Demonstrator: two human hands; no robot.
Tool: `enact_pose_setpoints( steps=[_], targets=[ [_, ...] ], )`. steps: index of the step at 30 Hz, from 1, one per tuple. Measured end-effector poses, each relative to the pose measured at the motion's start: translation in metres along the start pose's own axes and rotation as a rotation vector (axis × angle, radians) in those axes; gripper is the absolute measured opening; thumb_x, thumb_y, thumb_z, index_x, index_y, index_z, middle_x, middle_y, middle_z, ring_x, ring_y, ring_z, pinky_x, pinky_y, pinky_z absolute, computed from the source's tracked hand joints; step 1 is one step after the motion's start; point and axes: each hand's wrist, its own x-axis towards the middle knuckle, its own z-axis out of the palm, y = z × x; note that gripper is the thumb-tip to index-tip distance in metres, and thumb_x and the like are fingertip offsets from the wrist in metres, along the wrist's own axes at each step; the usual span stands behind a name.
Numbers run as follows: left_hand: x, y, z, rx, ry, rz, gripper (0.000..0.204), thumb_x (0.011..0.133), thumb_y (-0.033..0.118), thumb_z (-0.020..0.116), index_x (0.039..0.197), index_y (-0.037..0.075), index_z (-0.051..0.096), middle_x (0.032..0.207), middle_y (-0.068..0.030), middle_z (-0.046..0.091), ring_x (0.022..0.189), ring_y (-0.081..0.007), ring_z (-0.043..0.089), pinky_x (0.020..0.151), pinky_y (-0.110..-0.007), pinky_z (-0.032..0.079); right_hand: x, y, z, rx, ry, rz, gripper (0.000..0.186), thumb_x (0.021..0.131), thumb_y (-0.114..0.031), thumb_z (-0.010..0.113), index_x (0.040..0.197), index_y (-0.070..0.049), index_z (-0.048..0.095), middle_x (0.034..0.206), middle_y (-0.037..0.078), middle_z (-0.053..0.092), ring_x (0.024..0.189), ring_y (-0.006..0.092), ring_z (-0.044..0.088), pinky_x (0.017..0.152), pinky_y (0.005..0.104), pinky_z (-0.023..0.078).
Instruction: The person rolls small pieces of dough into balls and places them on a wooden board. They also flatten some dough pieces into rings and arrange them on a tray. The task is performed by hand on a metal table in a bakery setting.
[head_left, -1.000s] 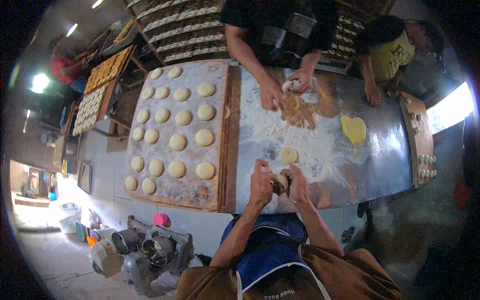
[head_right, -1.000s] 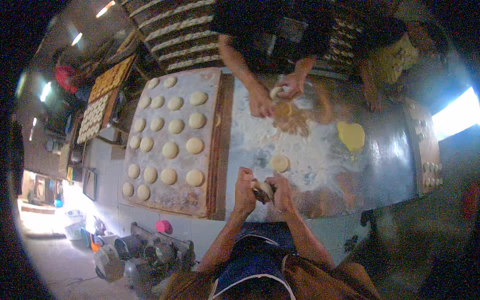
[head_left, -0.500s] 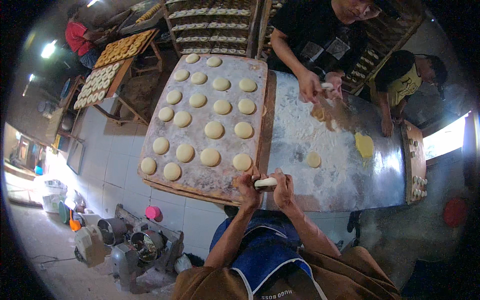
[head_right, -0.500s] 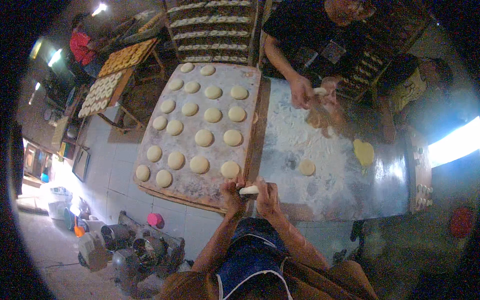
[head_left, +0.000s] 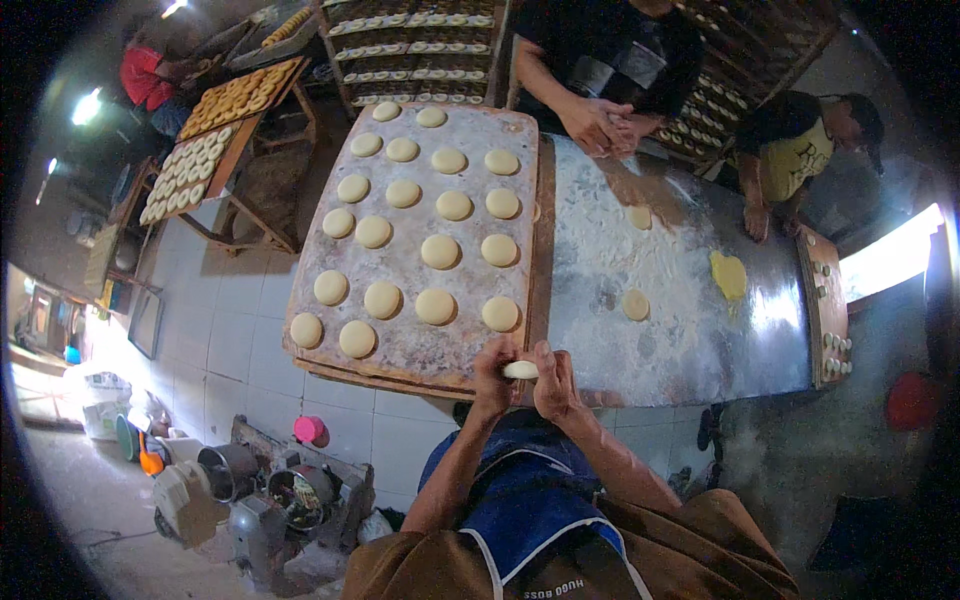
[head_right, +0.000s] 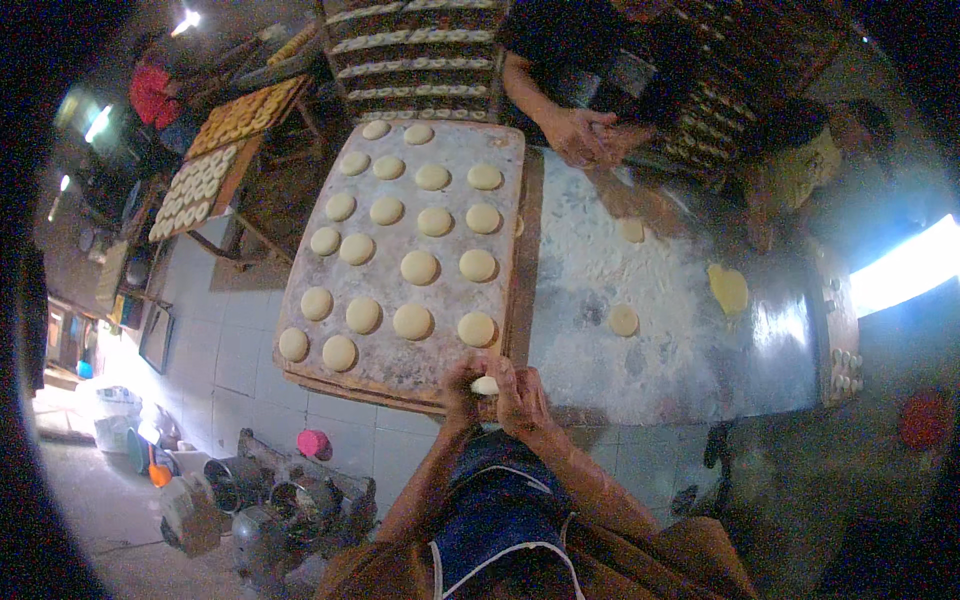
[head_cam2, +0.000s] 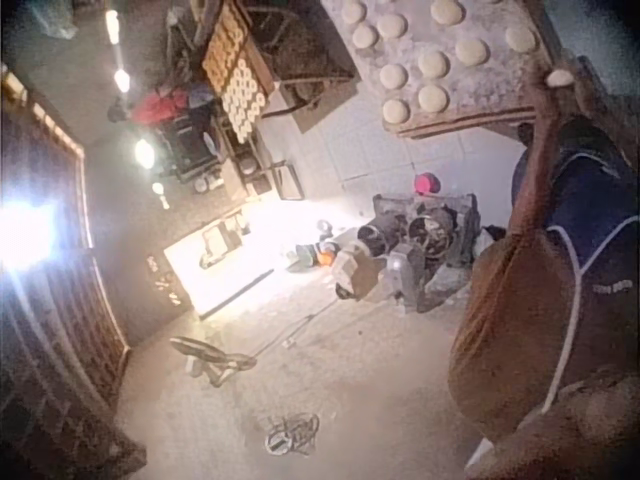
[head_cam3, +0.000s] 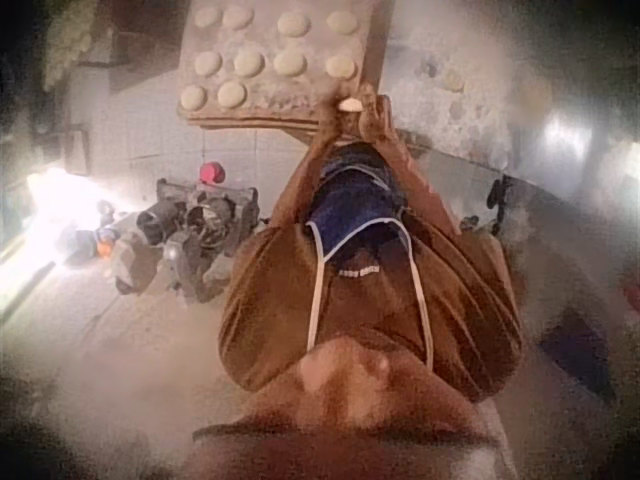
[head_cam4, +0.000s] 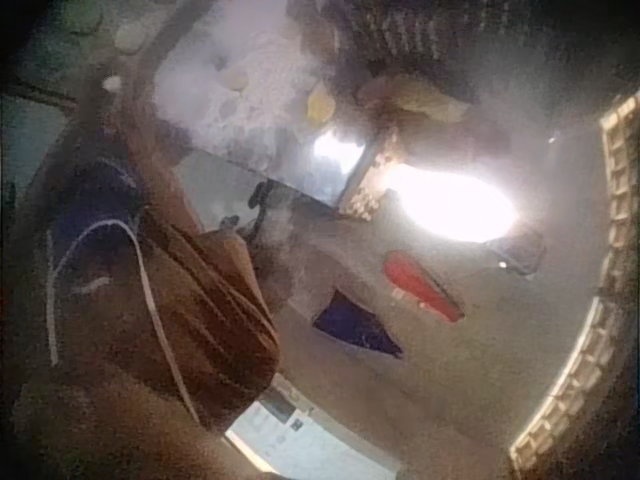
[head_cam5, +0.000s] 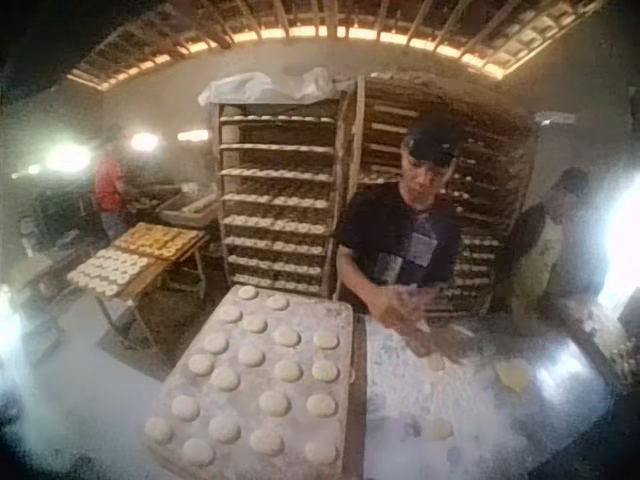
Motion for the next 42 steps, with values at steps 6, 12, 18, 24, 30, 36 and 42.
enact_pose_setpoints(
  steps=[6, 12, 18, 24, 30, 36, 42],
  targets=[
    [-0.007, -0.003, -0.013, 0.753, -0.107, 0.243, 0.024, 0.095, 0.027, 0.050, 0.082, 0.006, 0.050, 0.073, -0.0055, 0.051, 0.067, -0.0149, 0.051, 0.061, -0.033, 0.043, 0.006, -0.015, -0.006, -0.182, -0.158, -0.015, 0.041, 0.089, -0.015, 0.057, 0.129, -0.003, 0.053, 0.089, 0.021, 0.063, 0.080, 0.0349, 0.060, 0.070, 0.0463, 0.048],
    [-0.013, 0.008, -0.025, 1.105, -0.052, 1.022, 0.029, 0.096, 0.032, 0.054, 0.087, 0.005, 0.059, 0.079, -0.0059, 0.059, 0.075, -0.0145, 0.057, 0.066, -0.032, 0.046, 0.031, -0.040, -0.016, 0.561, -0.258, 0.491, 0.019, 0.084, -0.015, 0.065, 0.095, -0.001, 0.063, 0.077, 0.015, 0.060, 0.064, 0.0341, 0.060, 0.060, 0.0404, 0.048],
    [-0.003, 0.044, -0.030, 0.595, 0.125, 0.206, 0.041, 0.101, 0.033, 0.040, 0.087, -0.001, 0.058, 0.070, -0.0175, 0.056, 0.062, -0.0306, 0.051, 0.060, -0.040, 0.042, 0.057, -0.058, -0.021, 0.211, -0.274, 0.340, 0.033, 0.077, -0.018, 0.076, 0.099, -0.001, 0.059, 0.090, 0.018, 0.064, 0.077, 0.0332, 0.063, 0.069, 0.0387, 0.049],
    [0.004, 0.068, -0.030, 1.428, 0.182, 0.599, 0.027, 0.094, 0.028, 0.060, 0.095, 0.002, 0.064, 0.085, -0.0141, 0.061, 0.080, -0.0338, 0.054, 0.074, -0.043, 0.044, 0.070, -0.052, -0.028, -0.115, -0.303, 0.529, 0.051, 0.084, -0.018, 0.068, 0.127, 0.000, 0.047, 0.112, 0.025, 0.058, 0.105, 0.0429, 0.059, 0.089, 0.0485, 0.048],
    [-0.005, 0.065, -0.034, 1.376, 0.046, 0.556, 0.024, 0.084, 0.015, 0.072, 0.105, 0.004, 0.066, 0.091, -0.0136, 0.062, 0.091, -0.0343, 0.055, 0.080, -0.043, 0.044, 0.102, -0.004, -0.007, -0.219, -0.336, -0.005, 0.044, 0.084, -0.010, 0.062, 0.125, 0.004, 0.051, 0.123, 0.027, 0.052, 0.120, 0.0411, 0.049, 0.098, 0.0475, 0.045],
    [0.020, 0.075, -0.048, 1.377, 0.323, 0.766, 0.034, 0.083, 0.008, 0.067, 0.117, 0.004, 0.062, 0.110, -0.0145, 0.059, 0.098, -0.0383, 0.055, 0.083, -0.049, 0.045, 0.135, 0.028, 0.027, -0.357, -0.660, -0.025, 0.032, 0.079, -0.016, 0.066, 0.106, 0.001, 0.060, 0.108, 0.025, 0.061, 0.110, 0.0392, 0.058, 0.093, 0.0474, 0.048],
    [0.057, 0.119, -0.053, 1.717, 0.053, 0.474, 0.029, 0.073, 0.015, 0.076, 0.096, 0.002, 0.064, 0.096, -0.0199, 0.064, 0.089, -0.0393, 0.061, 0.079, -0.048, 0.049, 0.122, 0.040, -0.015, 0.226, -0.505, 0.034, 0.036, 0.077, -0.032, 0.074, 0.096, -0.003, 0.064, 0.092, 0.020, 0.067, 0.088, 0.0382, 0.066, 0.076, 0.0473, 0.052]
  ],
)
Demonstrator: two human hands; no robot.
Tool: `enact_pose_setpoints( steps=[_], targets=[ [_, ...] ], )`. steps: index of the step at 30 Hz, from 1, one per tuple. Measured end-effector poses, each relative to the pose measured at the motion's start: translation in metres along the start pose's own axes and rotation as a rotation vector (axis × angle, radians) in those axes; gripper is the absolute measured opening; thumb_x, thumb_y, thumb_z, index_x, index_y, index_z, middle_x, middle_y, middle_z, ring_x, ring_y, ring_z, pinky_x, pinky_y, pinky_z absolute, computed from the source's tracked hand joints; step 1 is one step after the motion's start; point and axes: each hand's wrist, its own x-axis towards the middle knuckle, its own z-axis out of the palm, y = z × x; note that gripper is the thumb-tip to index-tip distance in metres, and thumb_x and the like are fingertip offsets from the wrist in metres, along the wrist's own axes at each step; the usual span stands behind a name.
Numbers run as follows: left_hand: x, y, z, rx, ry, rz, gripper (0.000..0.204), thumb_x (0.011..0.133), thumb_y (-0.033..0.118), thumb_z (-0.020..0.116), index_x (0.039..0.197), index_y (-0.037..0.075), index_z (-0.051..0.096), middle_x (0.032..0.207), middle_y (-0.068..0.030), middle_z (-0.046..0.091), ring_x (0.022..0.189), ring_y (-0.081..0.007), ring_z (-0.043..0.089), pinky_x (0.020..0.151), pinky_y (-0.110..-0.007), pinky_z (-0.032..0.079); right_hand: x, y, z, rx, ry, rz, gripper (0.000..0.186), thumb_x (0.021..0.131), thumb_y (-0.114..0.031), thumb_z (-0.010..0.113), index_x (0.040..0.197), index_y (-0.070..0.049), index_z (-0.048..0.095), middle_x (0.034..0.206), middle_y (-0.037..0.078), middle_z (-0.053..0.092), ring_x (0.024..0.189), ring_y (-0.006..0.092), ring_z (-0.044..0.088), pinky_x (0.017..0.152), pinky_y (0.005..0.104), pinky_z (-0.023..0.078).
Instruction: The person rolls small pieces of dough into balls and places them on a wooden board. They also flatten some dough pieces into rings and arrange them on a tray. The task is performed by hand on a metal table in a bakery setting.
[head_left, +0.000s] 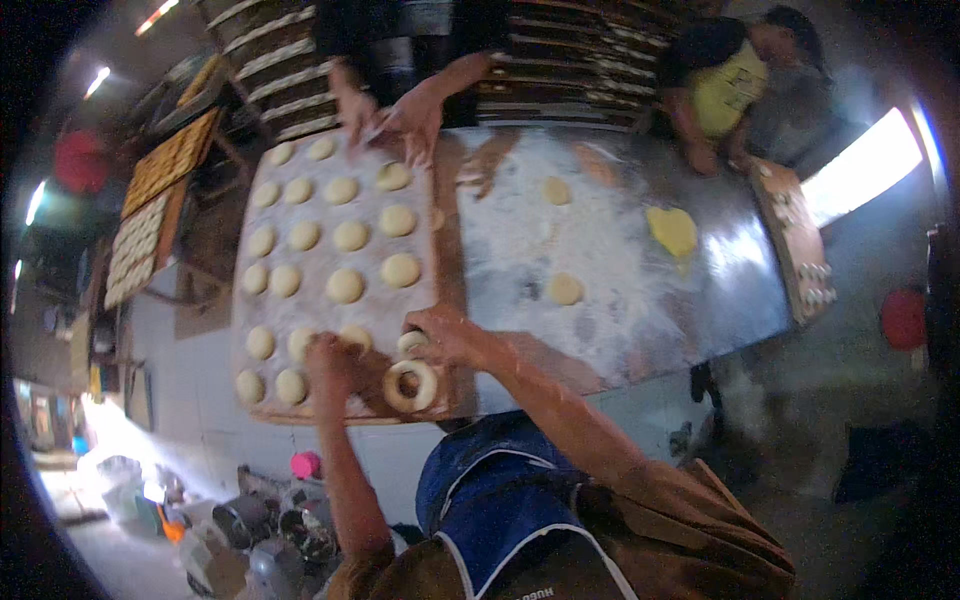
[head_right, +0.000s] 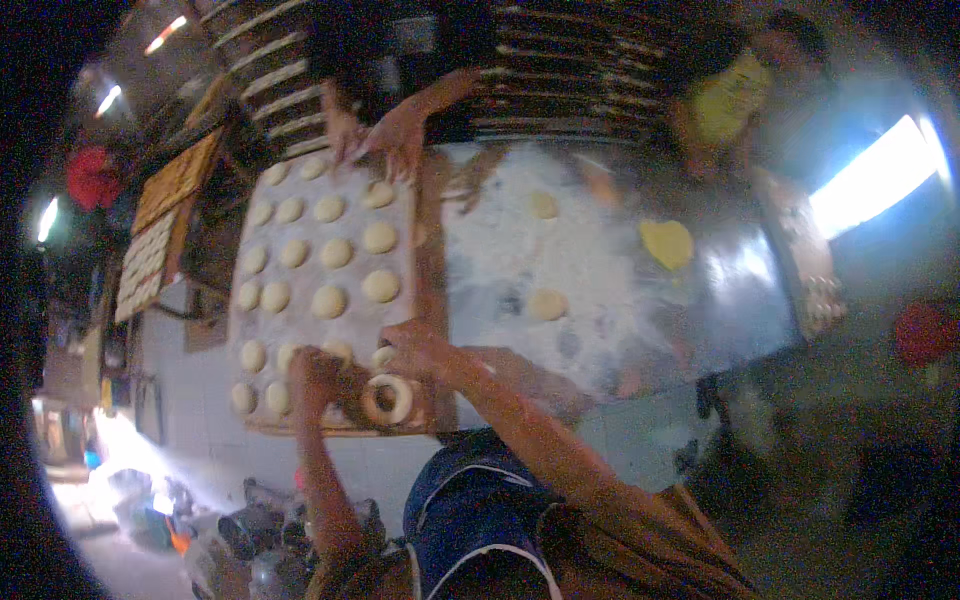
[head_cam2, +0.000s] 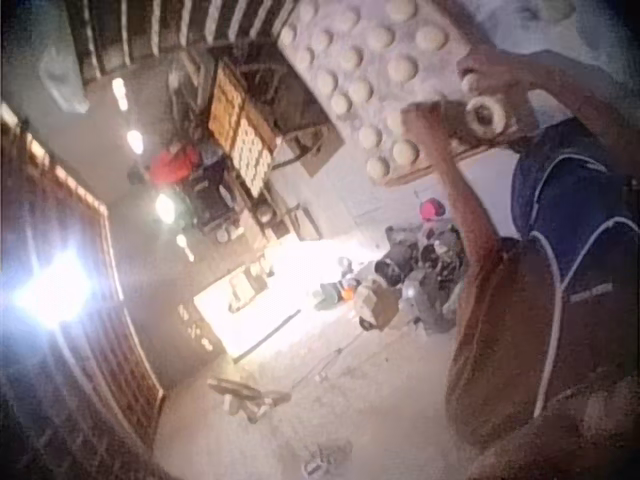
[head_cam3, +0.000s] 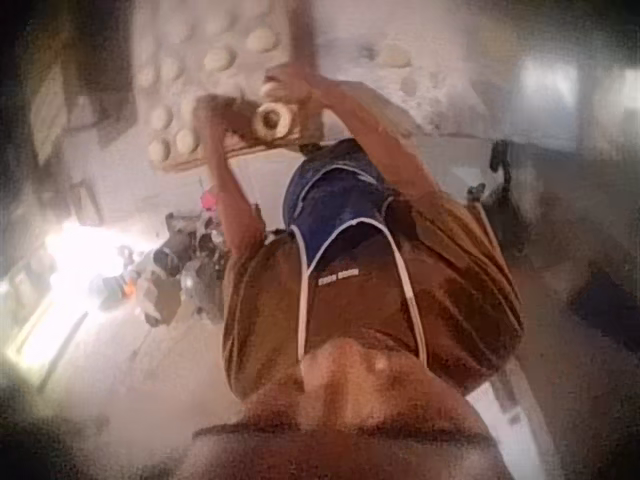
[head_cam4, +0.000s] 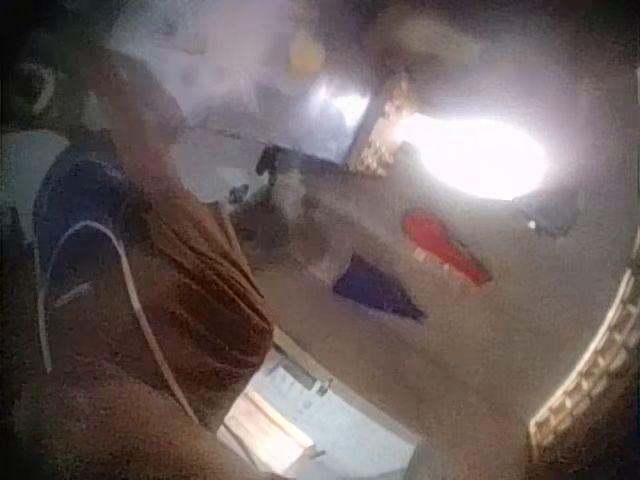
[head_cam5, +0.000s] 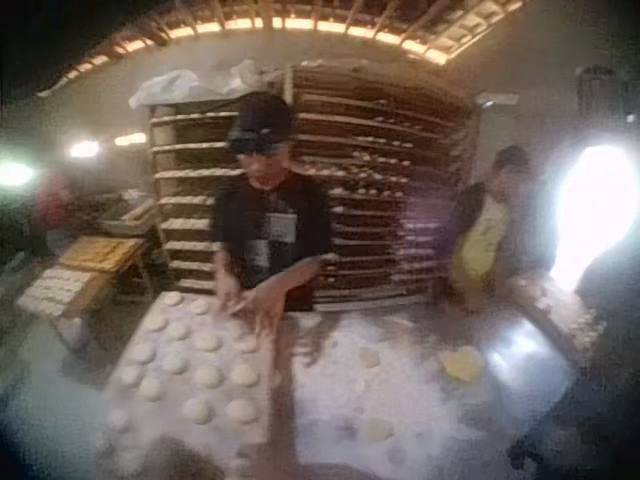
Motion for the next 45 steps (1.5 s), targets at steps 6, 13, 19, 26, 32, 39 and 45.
enact_pose_setpoints(
  steps=[6, 13, 19, 26, 32, 39, 45],
  targets=[
    [0.006, 0.089, 0.005, -0.407, -0.010, -0.157, 0.032, 0.076, 0.014, 0.078, 0.098, 0.003, 0.058, 0.087, -0.0139, 0.063, 0.080, -0.0267, 0.062, 0.072, -0.036, 0.049, -0.135, 0.022, -0.082, -0.036, 0.269, 0.559, 0.037, 0.076, -0.016, 0.073, 0.108, -0.002, 0.063, 0.098, 0.020, 0.068, 0.093, 0.0370, 0.066, 0.081, 0.0435, 0.052],
    [-0.006, 0.237, 0.116, -0.495, -0.069, 0.191, 0.029, 0.082, 0.011, 0.074, 0.102, 0.000, 0.058, 0.095, -0.0165, 0.065, 0.086, -0.0311, 0.065, 0.074, -0.039, 0.051, -0.191, 0.090, -0.122, -0.565, 0.337, 0.540, 0.031, 0.070, -0.018, 0.078, 0.092, -0.002, 0.063, 0.087, 0.017, 0.066, 0.090, 0.0359, 0.063, 0.077, 0.0475, 0.049],
    [-0.035, 0.279, 0.149, -0.789, -0.353, -0.223, 0.035, 0.089, 0.015, 0.069, 0.118, -0.002, 0.059, 0.106, -0.0196, 0.067, 0.091, -0.0290, 0.067, 0.076, -0.036, 0.054, -0.205, 0.090, -0.126, 0.122, 0.388, 0.615, 0.043, 0.069, -0.014, 0.079, 0.101, -0.005, 0.052, 0.084, 0.015, 0.066, 0.082, 0.0303, 0.067, 0.069, 0.0396, 0.053],
    [-0.040, 0.303, 0.154, -0.986, -0.371, -0.239, 0.028, 0.095, 0.013, 0.064, 0.117, -0.003, 0.060, 0.104, -0.0133, 0.068, 0.094, -0.0174, 0.065, 0.076, -0.031, 0.054, -0.208, 0.062, -0.137, 0.470, 0.504, 0.646, 0.064, 0.076, -0.004, 0.075, 0.124, -0.005, 0.034, 0.095, 0.015, 0.065, 0.096, 0.0210, 0.064, 0.076, 0.0327, 0.056],
    [-0.041, 0.308, 0.149, -1.327, -0.317, -0.235, 0.029, 0.095, 0.005, 0.061, 0.121, 0.001, 0.051, 0.111, -0.0116, 0.064, 0.100, -0.0163, 0.062, 0.084, -0.031, 0.052, -0.204, 0.063, -0.157, 0.727, 0.188, 0.536, 0.058, 0.078, -0.003, 0.071, 0.126, -0.005, 0.038, 0.098, 0.013, 0.064, 0.092, 0.0186, 0.062, 0.078, 0.0302, 0.053],
    [-0.042, 0.301, 0.147, -1.743, -0.443, -0.296, 0.036, 0.086, 0.002, 0.062, 0.118, 0.008, 0.047, 0.106, -0.0067, 0.061, 0.096, -0.0187, 0.061, 0.082, -0.030, 0.050, -0.194, 0.087, -0.135, 0.874, 0.315, 0.773, 0.033, 0.095, -0.034, 0.048, 0.111, -0.007, 0.058, 0.083, 0.008, 0.060, 0.075, 0.0176, 0.060, 0.067, 0.0298, 0.050],
    [-0.039, 0.285, 0.150, -1.684, -0.218, -0.443, 0.027, 0.097, 0.034, 0.053, 0.107, 0.010, 0.045, 0.103, -0.0071, 0.058, 0.096, -0.0257, 0.065, 0.070, -0.037, 0.056, -0.191, 0.087, -0.090, 0.921, 0.546, 0.754, 0.063, 0.101, -0.050, 0.031, 0.089, 0.000, 0.066, 0.061, 0.004, 0.055, 0.056, 0.0126, 0.054, 0.051, 0.0296, 0.041]
  ],
)
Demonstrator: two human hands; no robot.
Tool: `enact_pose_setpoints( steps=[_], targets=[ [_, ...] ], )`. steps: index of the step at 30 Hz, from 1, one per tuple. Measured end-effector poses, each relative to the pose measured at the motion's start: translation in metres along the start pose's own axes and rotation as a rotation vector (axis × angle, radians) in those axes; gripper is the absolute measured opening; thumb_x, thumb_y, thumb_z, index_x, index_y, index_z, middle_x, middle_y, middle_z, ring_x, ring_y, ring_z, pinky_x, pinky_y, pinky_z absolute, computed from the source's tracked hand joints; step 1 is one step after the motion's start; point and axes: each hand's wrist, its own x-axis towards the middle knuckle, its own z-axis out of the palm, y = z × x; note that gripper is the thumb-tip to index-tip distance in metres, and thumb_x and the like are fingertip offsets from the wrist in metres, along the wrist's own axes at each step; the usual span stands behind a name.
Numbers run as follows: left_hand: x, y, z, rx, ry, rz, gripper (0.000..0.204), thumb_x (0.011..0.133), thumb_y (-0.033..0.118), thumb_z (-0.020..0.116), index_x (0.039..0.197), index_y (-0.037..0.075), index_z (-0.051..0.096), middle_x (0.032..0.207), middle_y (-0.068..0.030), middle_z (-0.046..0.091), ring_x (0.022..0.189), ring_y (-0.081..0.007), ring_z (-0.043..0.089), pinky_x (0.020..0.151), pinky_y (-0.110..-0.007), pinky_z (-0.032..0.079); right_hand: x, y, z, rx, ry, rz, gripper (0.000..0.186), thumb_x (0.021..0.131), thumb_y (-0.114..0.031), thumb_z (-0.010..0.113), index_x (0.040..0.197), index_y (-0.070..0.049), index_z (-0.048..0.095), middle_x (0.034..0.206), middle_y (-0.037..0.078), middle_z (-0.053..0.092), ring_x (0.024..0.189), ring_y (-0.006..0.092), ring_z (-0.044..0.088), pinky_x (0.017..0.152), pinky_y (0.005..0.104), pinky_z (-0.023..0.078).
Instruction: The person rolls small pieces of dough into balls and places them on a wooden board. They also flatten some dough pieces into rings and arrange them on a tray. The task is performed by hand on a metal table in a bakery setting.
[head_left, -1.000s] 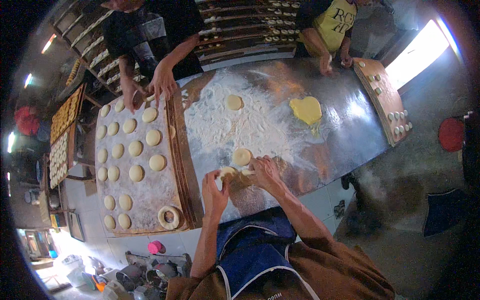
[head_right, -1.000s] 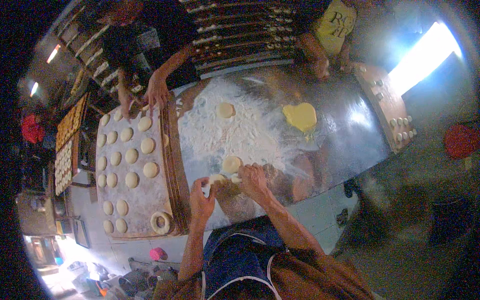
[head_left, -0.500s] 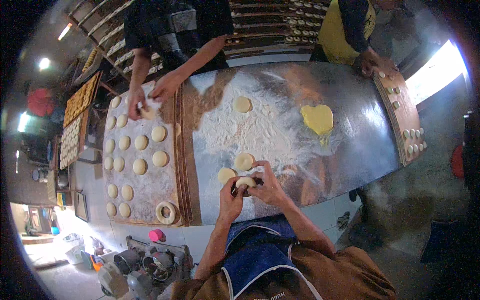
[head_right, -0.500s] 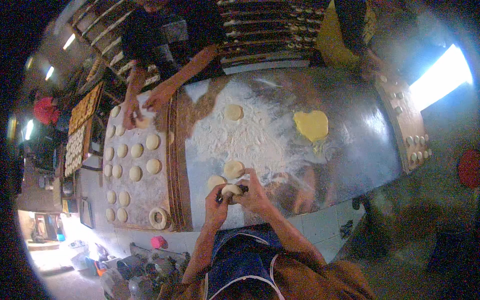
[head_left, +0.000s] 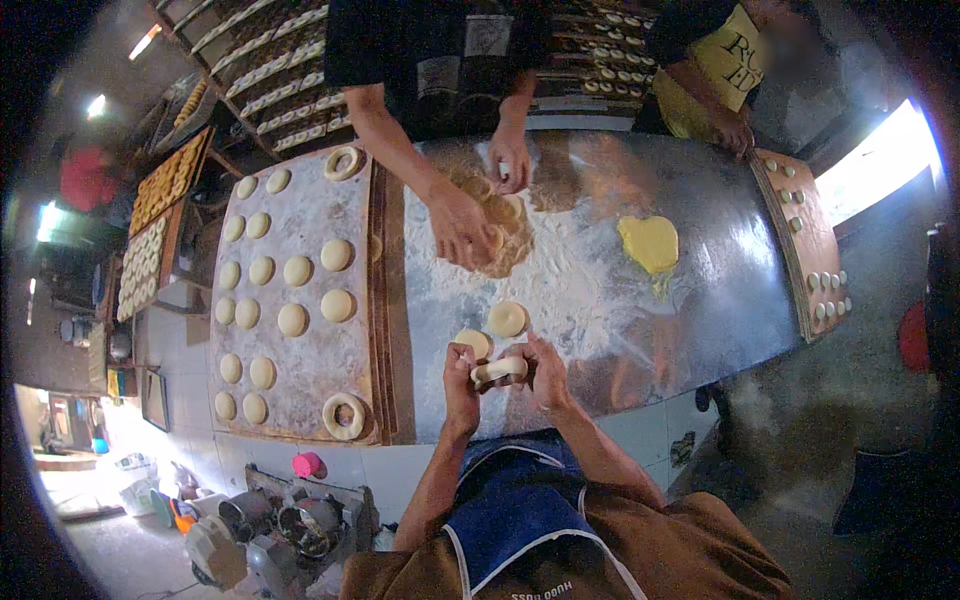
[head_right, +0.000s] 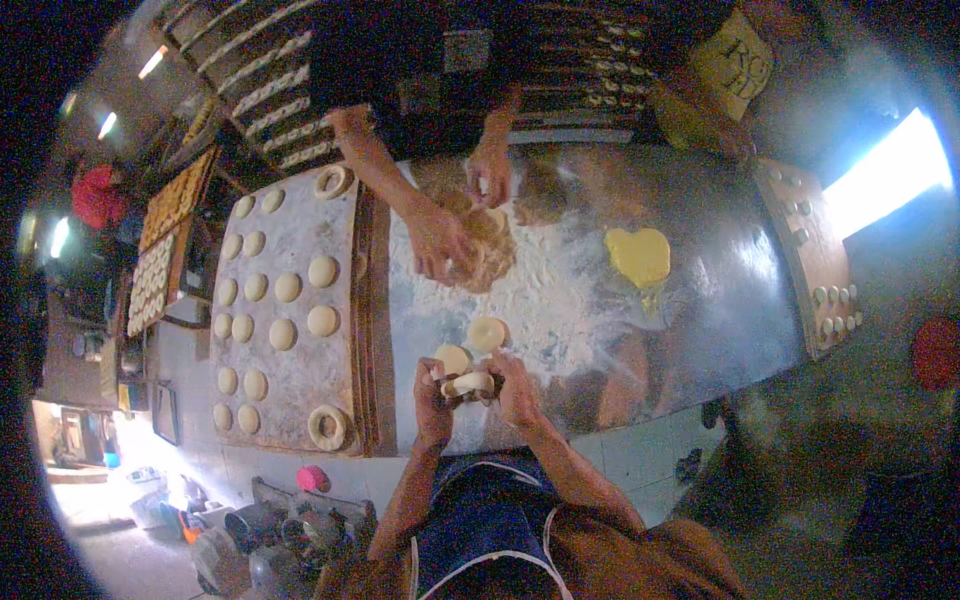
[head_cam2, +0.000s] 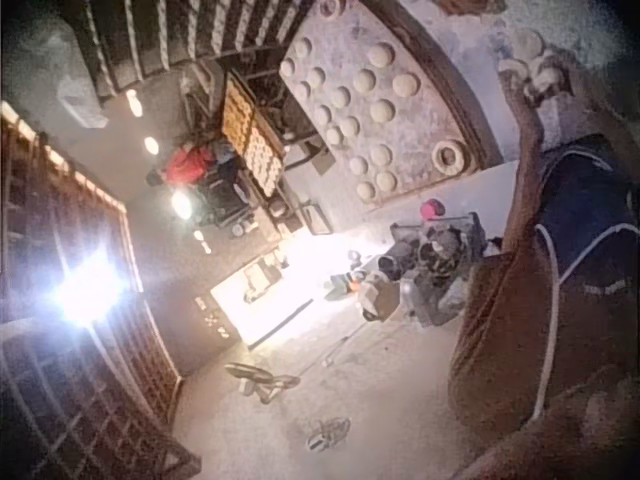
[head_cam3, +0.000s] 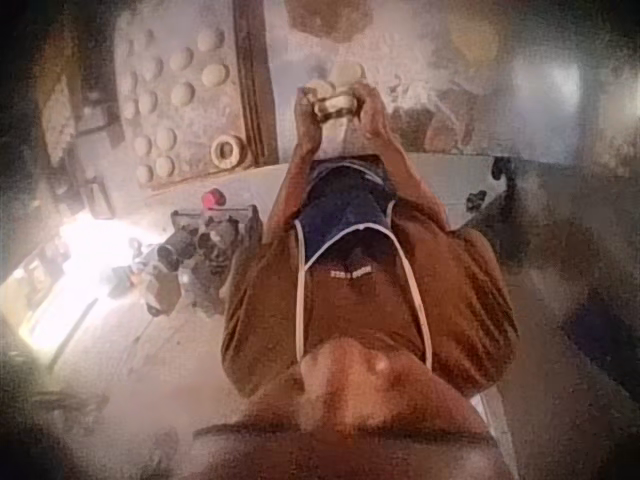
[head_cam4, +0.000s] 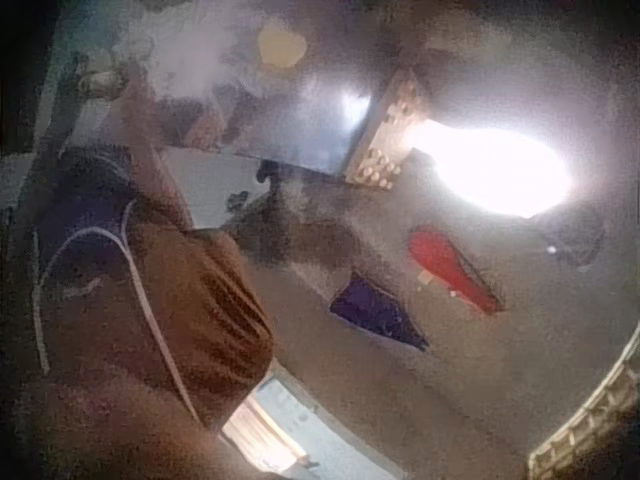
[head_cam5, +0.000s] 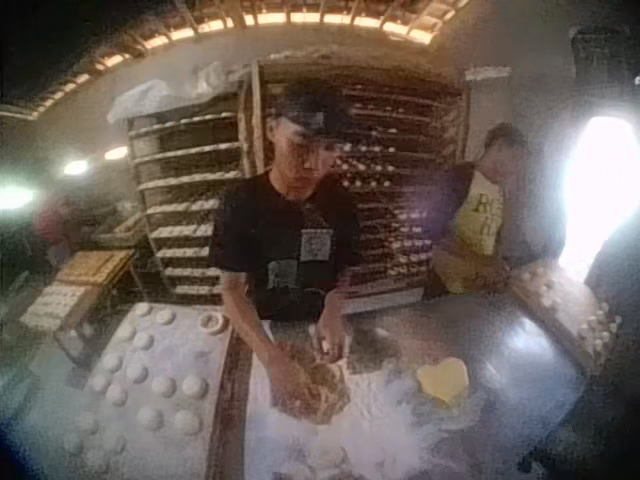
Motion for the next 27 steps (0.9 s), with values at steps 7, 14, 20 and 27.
enact_pose_setpoints(
  steps=[7, 14, 20, 27],
  targets=[
    [0.006, 0.009, -0.022, 0.231, 0.013, 0.151, 0.032, 0.096, 0.035, 0.055, 0.090, 0.004, 0.047, 0.076, -0.0052, 0.053, 0.073, -0.0177, 0.059, 0.061, -0.034, 0.050, -0.017, 0.007, 0.035, -0.392, -0.078, -0.324, 0.042, 0.099, -0.026, 0.049, 0.131, 0.000, 0.049, 0.097, 0.022, 0.059, 0.085, 0.0375, 0.059, 0.076, 0.0443, 0.049],
    [0.005, 0.024, -0.044, 0.611, 0.012, 0.458, 0.044, 0.099, 0.042, 0.042, 0.073, 0.007, 0.045, 0.071, -0.0051, 0.047, 0.065, -0.0211, 0.054, 0.054, -0.035, 0.044, -0.035, -0.010, 0.078, -0.656, 0.071, -0.434, 0.064, 0.098, -0.056, 0.042, 0.102, 0.003, 0.066, 0.098, 0.023, 0.063, 0.083, 0.0290, 0.062, 0.081, 0.0407, 0.050],
    [0.002, 0.040, -0.067, 0.920, 0.000, 0.592, 0.049, 0.098, 0.052, 0.042, 0.072, 0.011, 0.038, 0.065, -0.0019, 0.043, 0.062, -0.0176, 0.050, 0.052, -0.036, 0.042, -0.035, -0.019, 0.112, -0.774, 0.005, -0.254, 0.051, 0.103, -0.044, 0.035, 0.110, -0.001, 0.061, 0.101, 0.027, 0.060, 0.092, 0.0424, 0.057, 0.083, 0.0494, 0.044],
    [0.000, 0.053, -0.101, 0.593, -0.062, 0.522, 0.040, 0.097, 0.044, 0.042, 0.076, 0.010, 0.043, 0.069, -0.0061, 0.047, 0.059, -0.0238, 0.050, 0.048, -0.038, 0.036, -0.033, -0.011, 0.138, -0.799, -0.089, -0.271, 0.062, 0.100, -0.052, 0.036, 0.092, 0.004, 0.064, 0.082, 0.020, 0.063, 0.071, 0.0243, 0.059, 0.066, 0.0355, 0.049]
  ],
)
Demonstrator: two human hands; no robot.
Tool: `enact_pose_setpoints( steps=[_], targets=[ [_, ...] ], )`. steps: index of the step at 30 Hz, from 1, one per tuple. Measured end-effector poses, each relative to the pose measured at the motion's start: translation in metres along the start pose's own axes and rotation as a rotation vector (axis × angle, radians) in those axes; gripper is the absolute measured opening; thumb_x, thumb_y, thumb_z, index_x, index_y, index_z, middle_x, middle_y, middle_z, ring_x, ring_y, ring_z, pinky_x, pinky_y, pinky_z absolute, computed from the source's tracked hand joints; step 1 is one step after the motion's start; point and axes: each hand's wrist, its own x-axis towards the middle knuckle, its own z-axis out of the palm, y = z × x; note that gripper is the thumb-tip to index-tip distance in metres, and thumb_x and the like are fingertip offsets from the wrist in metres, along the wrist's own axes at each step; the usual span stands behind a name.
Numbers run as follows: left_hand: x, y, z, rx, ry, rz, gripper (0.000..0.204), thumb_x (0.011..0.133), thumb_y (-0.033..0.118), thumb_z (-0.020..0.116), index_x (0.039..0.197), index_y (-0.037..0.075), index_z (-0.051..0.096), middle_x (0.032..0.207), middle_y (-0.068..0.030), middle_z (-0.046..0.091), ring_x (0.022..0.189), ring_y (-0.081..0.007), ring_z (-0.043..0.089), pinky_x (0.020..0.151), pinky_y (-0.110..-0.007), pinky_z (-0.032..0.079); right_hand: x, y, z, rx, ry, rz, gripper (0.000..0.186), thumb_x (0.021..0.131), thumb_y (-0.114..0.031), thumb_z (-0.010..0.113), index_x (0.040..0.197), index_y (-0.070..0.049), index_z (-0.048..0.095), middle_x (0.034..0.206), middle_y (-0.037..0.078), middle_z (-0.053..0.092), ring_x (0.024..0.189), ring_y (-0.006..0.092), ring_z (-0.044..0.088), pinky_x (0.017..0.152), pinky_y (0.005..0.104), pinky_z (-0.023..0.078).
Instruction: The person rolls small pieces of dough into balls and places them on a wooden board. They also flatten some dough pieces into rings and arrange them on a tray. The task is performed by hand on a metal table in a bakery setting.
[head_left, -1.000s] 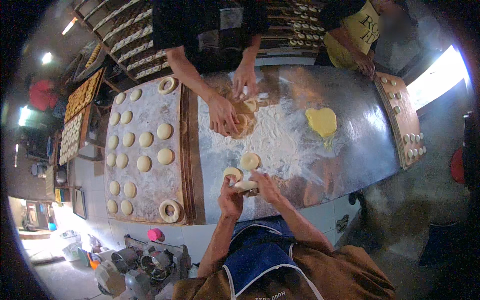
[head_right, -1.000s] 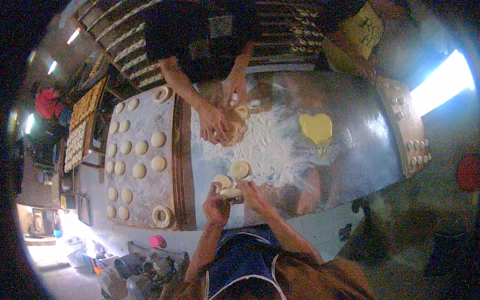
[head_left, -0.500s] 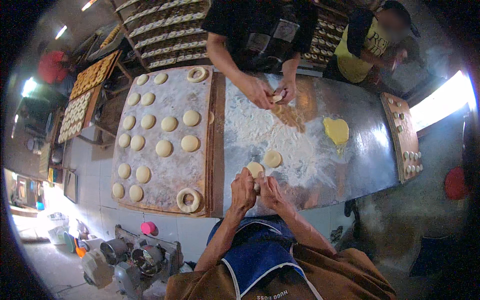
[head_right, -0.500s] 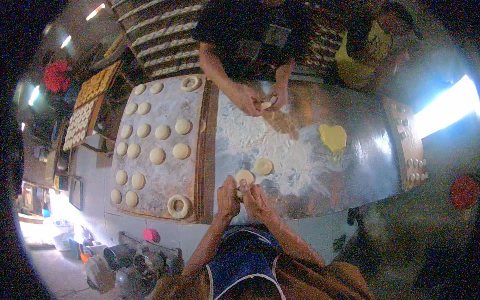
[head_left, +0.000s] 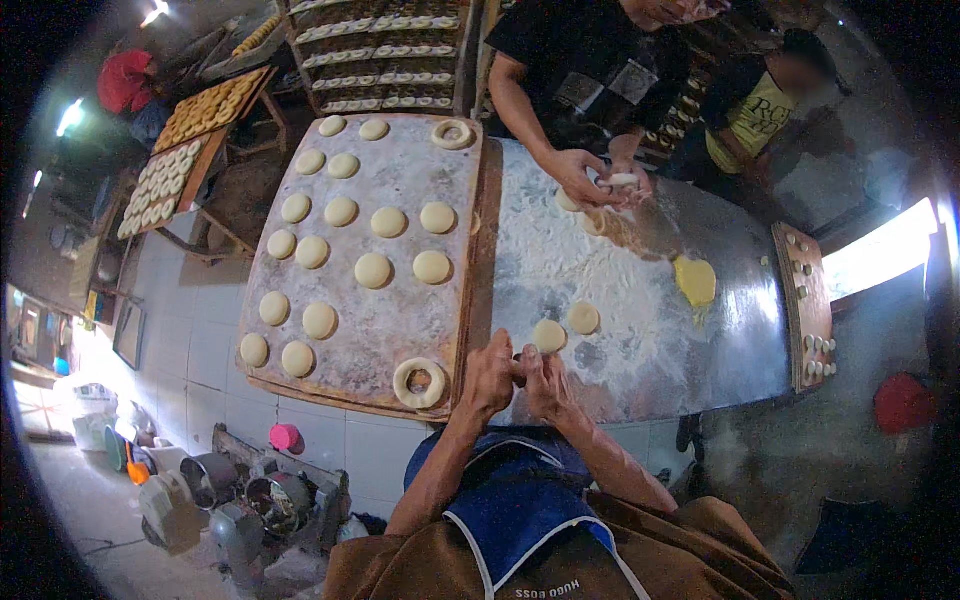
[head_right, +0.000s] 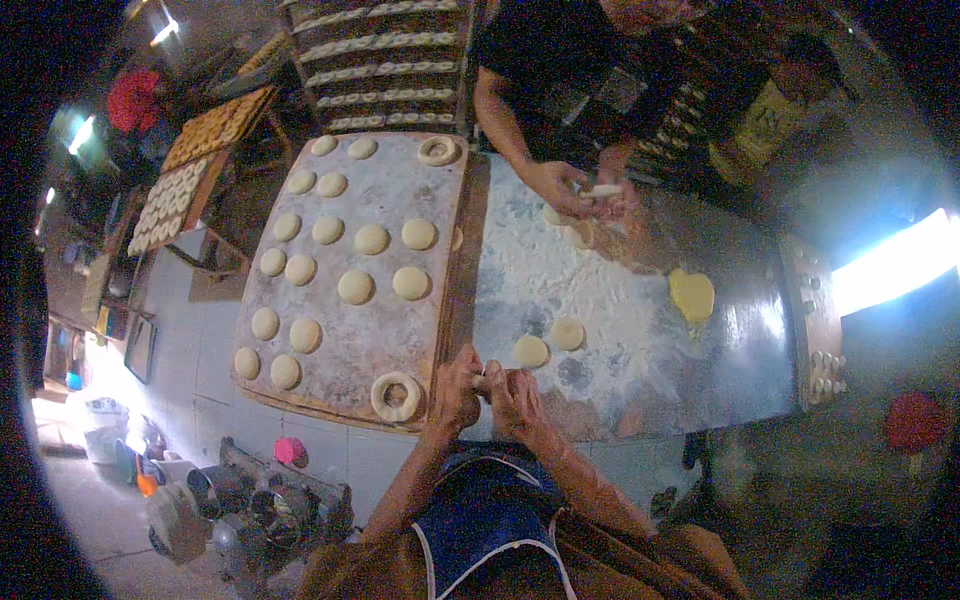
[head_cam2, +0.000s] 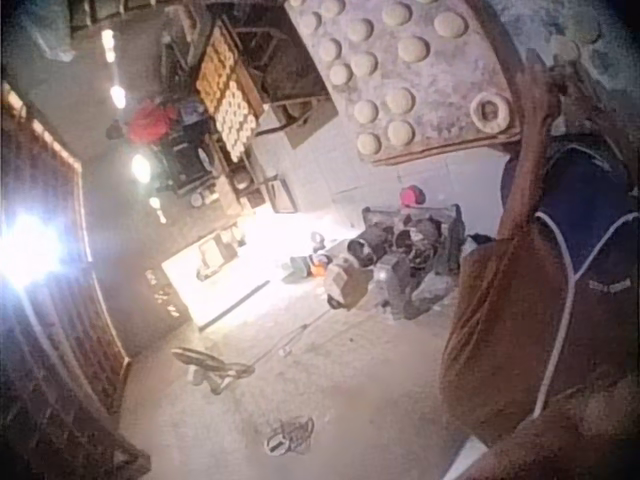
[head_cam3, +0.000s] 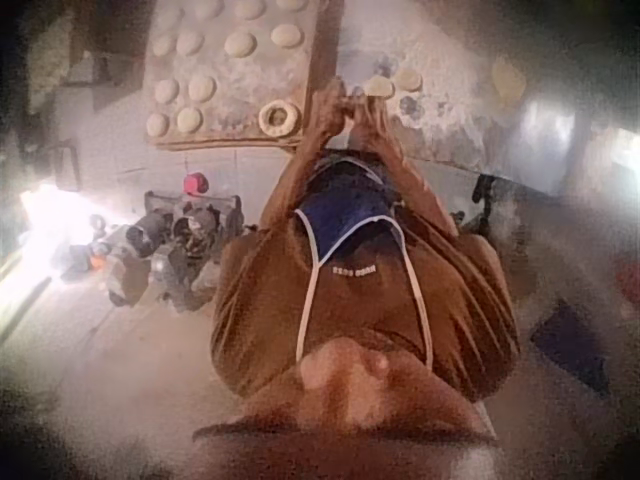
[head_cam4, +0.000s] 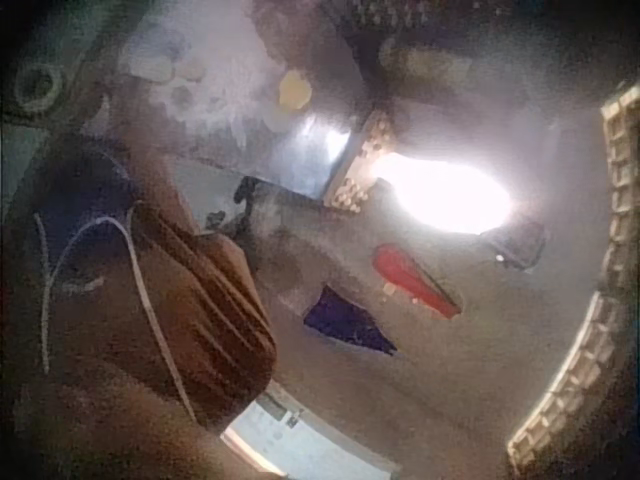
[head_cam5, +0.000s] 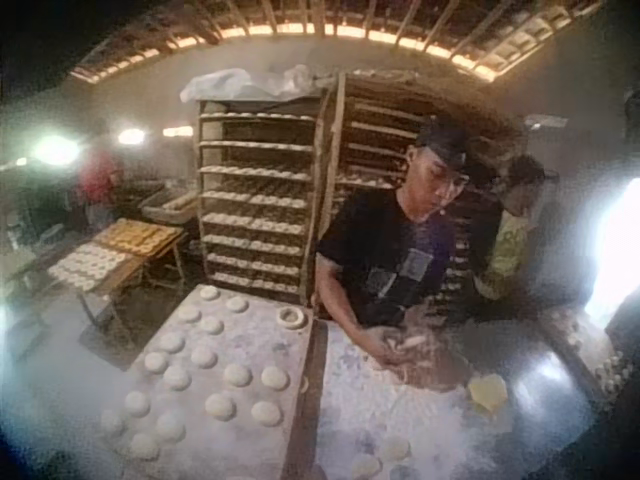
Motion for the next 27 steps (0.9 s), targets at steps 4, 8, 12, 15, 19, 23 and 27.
enact_pose_setpoints(
  steps=[4, 8, 12, 15, 19, 23, 27],
  targets=[
    [-0.004, -0.005, -0.019, -0.470, 0.006, -0.212, 0.036, 0.097, 0.038, 0.042, 0.080, 0.007, 0.044, 0.071, -0.0125, 0.046, 0.061, -0.0324, 0.051, 0.054, -0.039, 0.039, -0.001, -0.001, 0.017, -0.029, 0.104, -0.246, 0.069, 0.100, -0.054, 0.033, 0.081, 0.005, 0.064, 0.081, 0.020, 0.062, 0.068, 0.0237, 0.057, 0.062, 0.0365, 0.047],
    [-0.005, -0.007, -0.037, -0.361, -0.002, -0.310, 0.035, 0.098, 0.038, 0.042, 0.080, 0.007, 0.045, 0.070, -0.0088, 0.046, 0.064, -0.0262, 0.051, 0.057, -0.035, 0.039, 0.001, -0.007, 0.032, 0.148, 0.078, -0.200, 0.060, 0.101, -0.046, 0.034, 0.085, 0.004, 0.064, 0.082, 0.019, 0.062, 0.071, 0.0262, 0.057, 0.062, 0.0380, 0.046],
    [-0.005, -0.007, -0.053, -0.304, 0.029, -0.073, 0.035, 0.098, 0.036, 0.044, 0.081, 0.006, 0.046, 0.069, -0.0146, 0.047, 0.061, -0.0313, 0.051, 0.054, -0.041, 0.038, 0.002, -0.024, 0.045, 0.023, 0.025, -0.212, 0.059, 0.100, -0.047, 0.035, 0.083, 0.003, 0.061, 0.068, 0.014, 0.056, 0.063, 0.0258, 0.054, 0.060, 0.0381, 0.045],
    [-0.007, -0.004, -0.063, -0.520, 0.055, -0.287, 0.034, 0.097, 0.035, 0.047, 0.080, 0.006, 0.046, 0.068, -0.0154, 0.050, 0.062, -0.0318, 0.053, 0.053, -0.042, 0.039, 0.001, -0.043, 0.052, 0.195, 0.188, -0.202, 0.072, 0.099, -0.058, 0.032, 0.071, 0.003, 0.058, 0.055, 0.011, 0.048, 0.052, 0.0220, 0.046, 0.054, 0.0382, 0.040],
    [-0.010, 0.001, -0.076, -0.026, -0.032, -0.262, 0.033, 0.097, 0.036, 0.049, 0.080, 0.008, 0.048, 0.070, -0.0080, 0.055, 0.063, -0.0256, 0.053, 0.052, -0.037, 0.040, -0.001, -0.067, 0.052, -0.032, 0.114, -0.269, 0.064, 0.098, -0.054, 0.037, 0.071, 0.002, 0.055, 0.056, 0.012, 0.045, 0.053, 0.0196, 0.042, 0.052, 0.0381, 0.036],
    [-0.006, 0.004, -0.093, -0.602, 0.081, -0.129, 0.025, 0.094, 0.028, 0.053, 0.089, 0.003, 0.052, 0.076, -0.0139, 0.055, 0.068, -0.0327, 0.055, 0.063, -0.038, 0.045, 0.005, -0.084, 0.051, 0.097, -0.071, -0.064, 0.049, 0.096, -0.042, 0.050, 0.079, 0.003, 0.060, 0.067, 0.015, 0.056, 0.059, 0.0200, 0.048, 0.056, 0.0365, 0.041],
    [0.015, 0.001, -0.120, 0.569, 0.081, 0.494, 0.026, 0.091, 0.030, 0.058, 0.088, 0.004, 0.053, 0.078, -0.0113, 0.056, 0.069, -0.0292, 0.055, 0.063, -0.042, 0.045, 0.026, -0.094, 0.057, 0.374, -0.060, -0.420, 0.055, 0.092, -0.049, 0.051, 0.076, 0.003, 0.056, 0.064, 0.011, 0.053, 0.057, 0.0182, 0.043, 0.055, 0.0354, 0.036]
  ],
)
